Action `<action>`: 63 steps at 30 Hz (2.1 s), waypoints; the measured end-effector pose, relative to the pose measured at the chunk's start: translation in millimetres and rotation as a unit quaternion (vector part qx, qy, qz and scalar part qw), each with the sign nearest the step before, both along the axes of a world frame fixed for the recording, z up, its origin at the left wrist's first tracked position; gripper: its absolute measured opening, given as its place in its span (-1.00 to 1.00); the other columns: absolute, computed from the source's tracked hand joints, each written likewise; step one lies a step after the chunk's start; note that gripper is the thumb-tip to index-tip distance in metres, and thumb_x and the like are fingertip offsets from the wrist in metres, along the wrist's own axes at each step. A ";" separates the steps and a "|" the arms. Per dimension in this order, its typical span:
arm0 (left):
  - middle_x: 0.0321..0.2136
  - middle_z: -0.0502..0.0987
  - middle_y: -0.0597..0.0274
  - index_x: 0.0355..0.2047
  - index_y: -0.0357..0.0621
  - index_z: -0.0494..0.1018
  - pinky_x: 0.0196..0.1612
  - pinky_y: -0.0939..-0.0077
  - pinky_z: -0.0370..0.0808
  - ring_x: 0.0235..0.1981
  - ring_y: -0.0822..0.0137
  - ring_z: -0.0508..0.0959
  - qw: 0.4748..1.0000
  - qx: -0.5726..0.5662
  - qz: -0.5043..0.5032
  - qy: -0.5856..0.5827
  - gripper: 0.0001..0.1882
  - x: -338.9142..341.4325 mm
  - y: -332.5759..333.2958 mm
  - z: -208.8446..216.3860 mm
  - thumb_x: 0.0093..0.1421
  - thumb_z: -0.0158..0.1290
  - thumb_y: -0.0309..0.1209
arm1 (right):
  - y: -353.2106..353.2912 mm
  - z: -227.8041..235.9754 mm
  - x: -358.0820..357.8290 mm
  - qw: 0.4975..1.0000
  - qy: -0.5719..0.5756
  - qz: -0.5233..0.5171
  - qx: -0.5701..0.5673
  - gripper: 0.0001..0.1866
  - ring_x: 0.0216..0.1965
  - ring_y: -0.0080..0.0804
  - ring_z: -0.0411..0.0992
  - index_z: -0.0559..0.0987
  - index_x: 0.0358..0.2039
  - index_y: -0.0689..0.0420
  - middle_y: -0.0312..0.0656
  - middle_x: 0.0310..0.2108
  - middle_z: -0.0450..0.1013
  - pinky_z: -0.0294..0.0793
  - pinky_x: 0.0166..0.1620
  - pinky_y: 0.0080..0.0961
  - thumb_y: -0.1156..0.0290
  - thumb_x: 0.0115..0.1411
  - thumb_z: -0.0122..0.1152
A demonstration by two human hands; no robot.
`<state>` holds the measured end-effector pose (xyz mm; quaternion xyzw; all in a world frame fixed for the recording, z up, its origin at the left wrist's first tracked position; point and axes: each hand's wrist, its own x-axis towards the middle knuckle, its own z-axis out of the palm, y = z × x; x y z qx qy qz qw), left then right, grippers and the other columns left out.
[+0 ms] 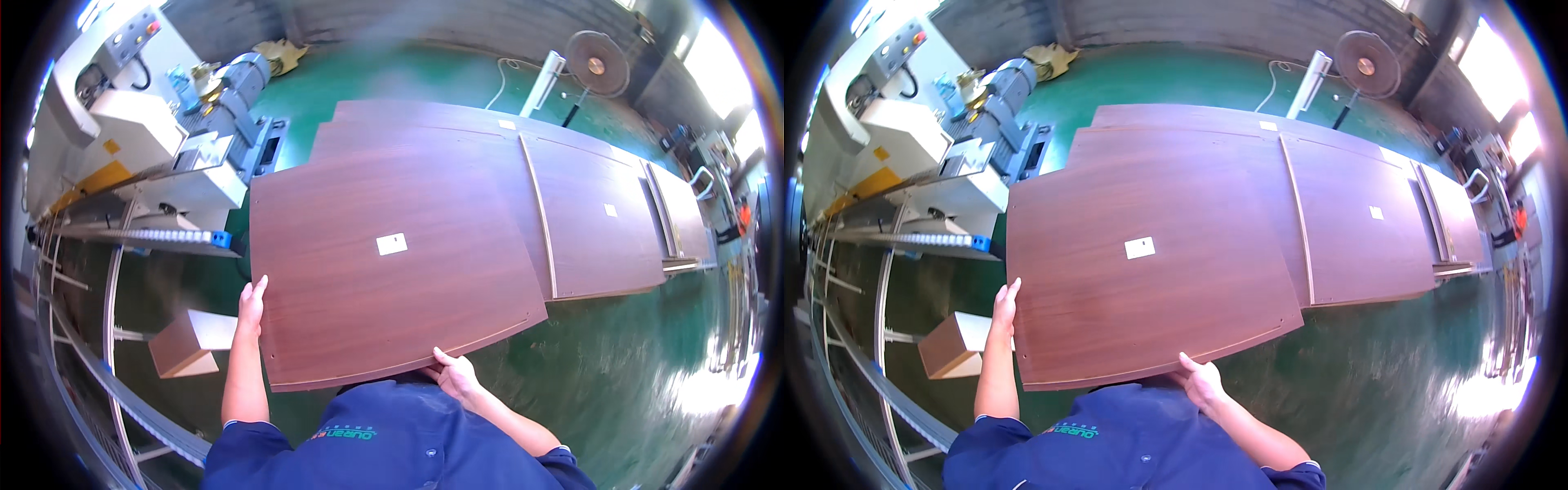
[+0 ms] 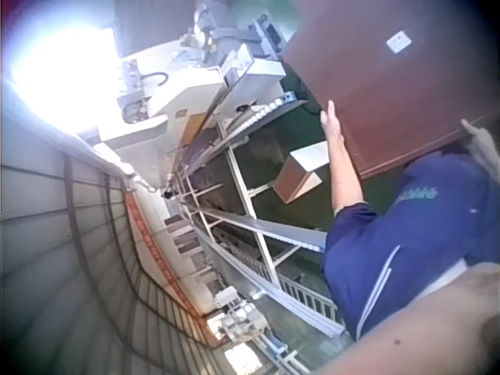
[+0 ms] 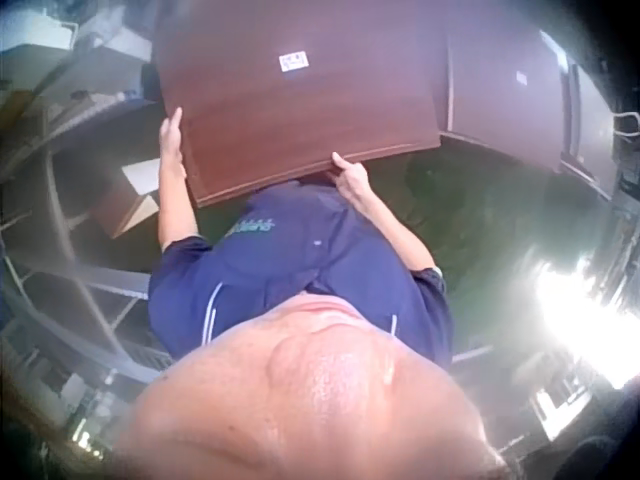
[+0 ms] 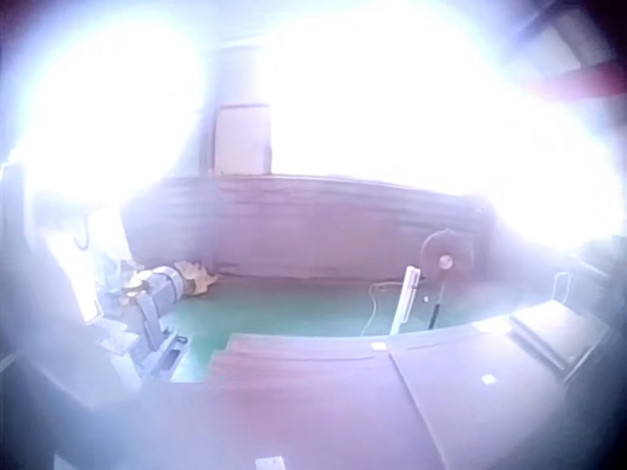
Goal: The person picks up dark wood panels from a stack and feeds them one at a time into an edge-banding machine, repeating the action for several panels.
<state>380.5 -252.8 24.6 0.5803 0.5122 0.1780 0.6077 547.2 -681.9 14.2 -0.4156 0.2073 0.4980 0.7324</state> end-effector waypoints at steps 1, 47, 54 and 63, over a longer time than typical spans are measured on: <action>0.24 0.27 -0.13 0.28 -0.52 0.08 0.31 0.32 0.16 0.31 0.12 0.23 1.000 0.012 -0.004 0.012 -0.12 4.5 4.4 -3.8 0.24 0.08 0.00 | 2.8 -1.3 0.0 1.000 0.008 0.010 -0.009 -0.63 0.09 -0.14 0.40 0.35 0.10 0.27 -0.03 0.07 0.38 0.42 0.16 -0.01 0.45 0.33 0.09; 0.18 0.30 -0.34 0.20 -0.52 0.19 0.26 0.20 0.24 0.23 -0.12 0.30 0.919 0.274 -0.150 0.242 -0.05 246.1 88.7 -18.2 0.14 0.07 0.16 | -3.2 16.7 131.5 0.851 -0.259 0.221 -0.399 -0.36 -0.36 -0.25 0.59 0.49 -0.07 0.45 0.11 -0.35 0.59 0.56 -0.33 -0.41 -0.03 0.27 0.13; 0.20 0.27 -0.33 0.21 -0.51 0.17 0.27 0.18 0.24 0.25 -0.12 0.28 0.911 0.288 -0.141 0.258 -0.05 246.8 80.4 -18.8 0.16 0.03 0.18 | -7.1 20.0 136.2 0.842 -0.268 0.236 -0.404 -0.38 -0.37 -0.26 0.60 0.53 -0.13 0.43 0.09 -0.36 0.59 0.57 -0.33 -0.42 -0.03 0.26 0.15; 0.21 0.23 -0.32 0.19 -0.49 0.16 0.27 0.13 0.23 0.23 -0.15 0.28 0.898 0.305 -0.163 0.270 -0.06 245.3 83.2 -25.7 0.18 -0.01 0.20 | -5.0 43.8 145.9 0.774 -0.274 0.361 -0.442 -0.47 -0.42 -0.39 0.58 0.60 -0.26 0.34 -0.07 -0.41 0.62 0.55 -0.33 -0.44 -0.01 0.25 0.17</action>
